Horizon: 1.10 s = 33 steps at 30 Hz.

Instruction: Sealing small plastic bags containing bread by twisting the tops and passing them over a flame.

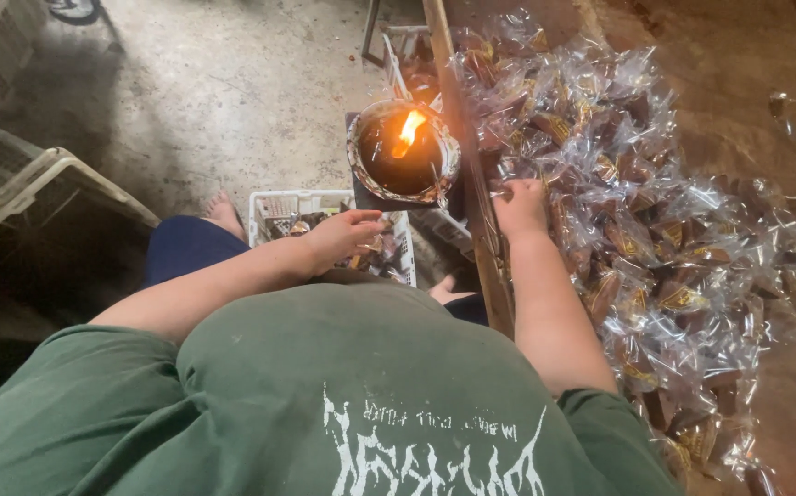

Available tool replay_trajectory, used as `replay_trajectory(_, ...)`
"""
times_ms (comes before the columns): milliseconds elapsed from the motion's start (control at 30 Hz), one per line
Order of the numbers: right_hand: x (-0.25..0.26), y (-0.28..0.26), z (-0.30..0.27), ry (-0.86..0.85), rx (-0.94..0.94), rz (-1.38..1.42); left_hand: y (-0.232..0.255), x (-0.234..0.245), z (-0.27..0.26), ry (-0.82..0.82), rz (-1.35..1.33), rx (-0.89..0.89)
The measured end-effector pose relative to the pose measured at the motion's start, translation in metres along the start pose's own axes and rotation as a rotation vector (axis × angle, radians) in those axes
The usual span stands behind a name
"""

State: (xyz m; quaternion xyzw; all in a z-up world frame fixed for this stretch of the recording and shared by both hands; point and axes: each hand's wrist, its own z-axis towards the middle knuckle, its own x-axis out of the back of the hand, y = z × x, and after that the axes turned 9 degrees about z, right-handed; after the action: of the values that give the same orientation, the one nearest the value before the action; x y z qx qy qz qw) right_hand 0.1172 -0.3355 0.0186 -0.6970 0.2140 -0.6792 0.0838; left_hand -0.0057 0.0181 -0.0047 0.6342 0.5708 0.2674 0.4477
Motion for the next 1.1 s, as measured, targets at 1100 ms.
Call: replay_trajectory(1100,-0.001,-0.123,-0.126,-0.729,-0.258,1.34,0.027,-0.02,-0.002,0.12,0.738,-0.454)
